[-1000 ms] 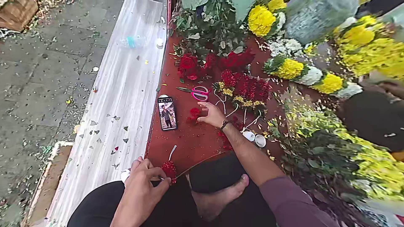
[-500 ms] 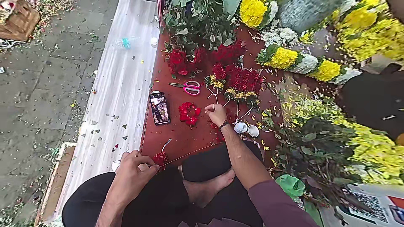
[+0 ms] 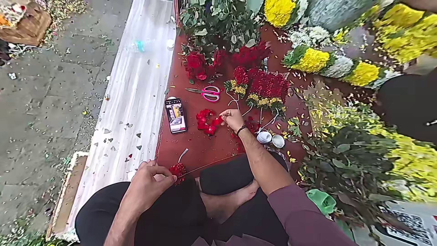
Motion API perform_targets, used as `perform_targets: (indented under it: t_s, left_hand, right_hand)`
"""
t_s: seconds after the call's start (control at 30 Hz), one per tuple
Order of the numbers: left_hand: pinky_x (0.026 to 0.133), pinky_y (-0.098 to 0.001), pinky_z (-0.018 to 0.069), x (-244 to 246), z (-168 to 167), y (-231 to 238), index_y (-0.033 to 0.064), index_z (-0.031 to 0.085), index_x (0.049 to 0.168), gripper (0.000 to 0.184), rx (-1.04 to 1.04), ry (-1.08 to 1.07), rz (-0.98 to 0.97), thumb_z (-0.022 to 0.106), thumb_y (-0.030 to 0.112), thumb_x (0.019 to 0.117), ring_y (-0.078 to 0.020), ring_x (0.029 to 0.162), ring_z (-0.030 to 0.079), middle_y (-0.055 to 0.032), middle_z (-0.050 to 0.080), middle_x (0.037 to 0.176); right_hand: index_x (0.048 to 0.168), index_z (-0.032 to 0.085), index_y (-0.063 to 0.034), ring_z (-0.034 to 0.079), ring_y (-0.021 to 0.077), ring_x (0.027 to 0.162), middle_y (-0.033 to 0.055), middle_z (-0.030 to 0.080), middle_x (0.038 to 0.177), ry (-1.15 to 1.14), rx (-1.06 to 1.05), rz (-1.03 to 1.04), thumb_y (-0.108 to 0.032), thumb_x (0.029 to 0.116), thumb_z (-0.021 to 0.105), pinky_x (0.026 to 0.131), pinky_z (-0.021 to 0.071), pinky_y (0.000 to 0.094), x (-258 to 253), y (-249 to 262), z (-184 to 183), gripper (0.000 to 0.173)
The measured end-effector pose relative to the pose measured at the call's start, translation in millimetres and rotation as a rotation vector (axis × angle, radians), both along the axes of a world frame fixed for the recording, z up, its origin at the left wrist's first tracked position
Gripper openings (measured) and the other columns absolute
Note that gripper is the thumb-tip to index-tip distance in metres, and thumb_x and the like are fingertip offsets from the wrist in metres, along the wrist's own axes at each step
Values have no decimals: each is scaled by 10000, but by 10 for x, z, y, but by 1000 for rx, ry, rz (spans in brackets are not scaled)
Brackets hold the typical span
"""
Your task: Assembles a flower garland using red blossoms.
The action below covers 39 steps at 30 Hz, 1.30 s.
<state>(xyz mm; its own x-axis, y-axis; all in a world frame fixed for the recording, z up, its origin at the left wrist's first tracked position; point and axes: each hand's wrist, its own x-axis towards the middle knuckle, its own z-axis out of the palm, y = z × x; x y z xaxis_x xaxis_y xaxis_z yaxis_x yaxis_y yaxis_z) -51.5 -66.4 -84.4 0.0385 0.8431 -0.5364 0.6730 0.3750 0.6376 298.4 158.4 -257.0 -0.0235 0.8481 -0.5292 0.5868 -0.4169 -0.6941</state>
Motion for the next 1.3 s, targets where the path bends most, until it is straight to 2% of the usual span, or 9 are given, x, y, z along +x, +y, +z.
perform_targets:
  t_s: [0.13, 0.33, 0.53, 0.63, 0.7, 0.87, 1.1, 1.23, 1.3]
  left_hand:
    - [840, -422, 486, 4, 18, -19, 307, 781, 759, 232, 14, -38, 10, 767, 537, 783, -104, 923, 607, 104, 650, 814]
    - [724, -372, 551, 5, 80, -8, 237, 799, 821, 180, -45, -204, 145, 778, 415, 842, -91, 770, 661, 65, 714, 804]
    - [957, -342, 583, 115, 222, -140, 77, 746, 1260, 407, -169, -525, 364, 775, 269, 901, -140, 1038, 728, -41, 776, 1127]
    - [803, -306, 559, 200, 198, -180, 9, 636, 1395, 520, -119, -668, 452, 759, 194, 925, -125, 771, 659, -84, 751, 991]
    - [1052, -408, 504, 222, 213, -170, -10, 573, 1450, 545, -101, -716, 492, 718, 176, 959, -174, 934, 712, -119, 763, 1065]
    - [1046, -398, 531, 298, 152, -142, 4, 574, 1453, 673, -88, -720, 586, 827, 112, 838, -221, 1066, 711, -138, 754, 1130]
    - [882, -369, 624, 307, 114, -101, -66, 524, 1459, 715, -94, -758, 576, 811, -22, 805, -228, 871, 753, -180, 763, 976]
    - [871, -372, 624, 296, 124, -102, -76, 517, 1456, 726, -95, -772, 647, 807, -49, 791, -230, 871, 743, -185, 752, 995]
    - [879, -381, 624, 289, 123, -91, -73, 518, 1456, 726, -87, -777, 673, 802, -53, 788, -237, 890, 744, -191, 752, 1008]
  right_hand:
    - [1116, 716, -47, 656, 191, 607, 112, 737, 857, -13, -1, -65, -141, 973, 646, 550, 541, 370, 15, -117, 65, 185]
    - [1252, 680, -56, 694, 230, 702, 156, 710, 1040, 370, -58, -228, -14, 955, 637, 573, 591, 365, -74, -399, 451, 303]
    - [1119, 715, -18, 629, 163, 629, 118, 716, 865, 601, 31, -35, -66, 931, 716, 534, 527, 291, -514, -1038, 1161, 194]
    - [1003, 744, -4, 646, 171, 641, 121, 723, 843, 746, 46, 173, -36, 881, 742, 567, 557, 308, -818, -1354, 1457, 126]
    - [957, 779, -31, 687, 173, 763, 84, 740, 925, 777, 57, 322, -46, 859, 759, 665, 601, 329, -970, -1515, 1580, 102]
    - [928, 774, -103, 702, 101, 811, -4, 747, 931, 646, 118, 407, -104, 846, 758, 718, 614, 299, -1151, -1724, 1567, 84]
    - [1009, 721, -47, 691, 157, 728, 51, 714, 815, 725, 27, 317, -79, 814, 789, 656, 604, 319, -1156, -1689, 1513, 209]
    - [1302, 609, -27, 704, 228, 875, 117, 702, 1035, 923, -102, 485, -6, 803, 777, 747, 627, 376, -1088, -1627, 1435, 527]
    - [1320, 600, -32, 705, 207, 896, 101, 698, 1086, 916, -51, 520, 2, 789, 771, 755, 628, 358, -1104, -1649, 1403, 559]
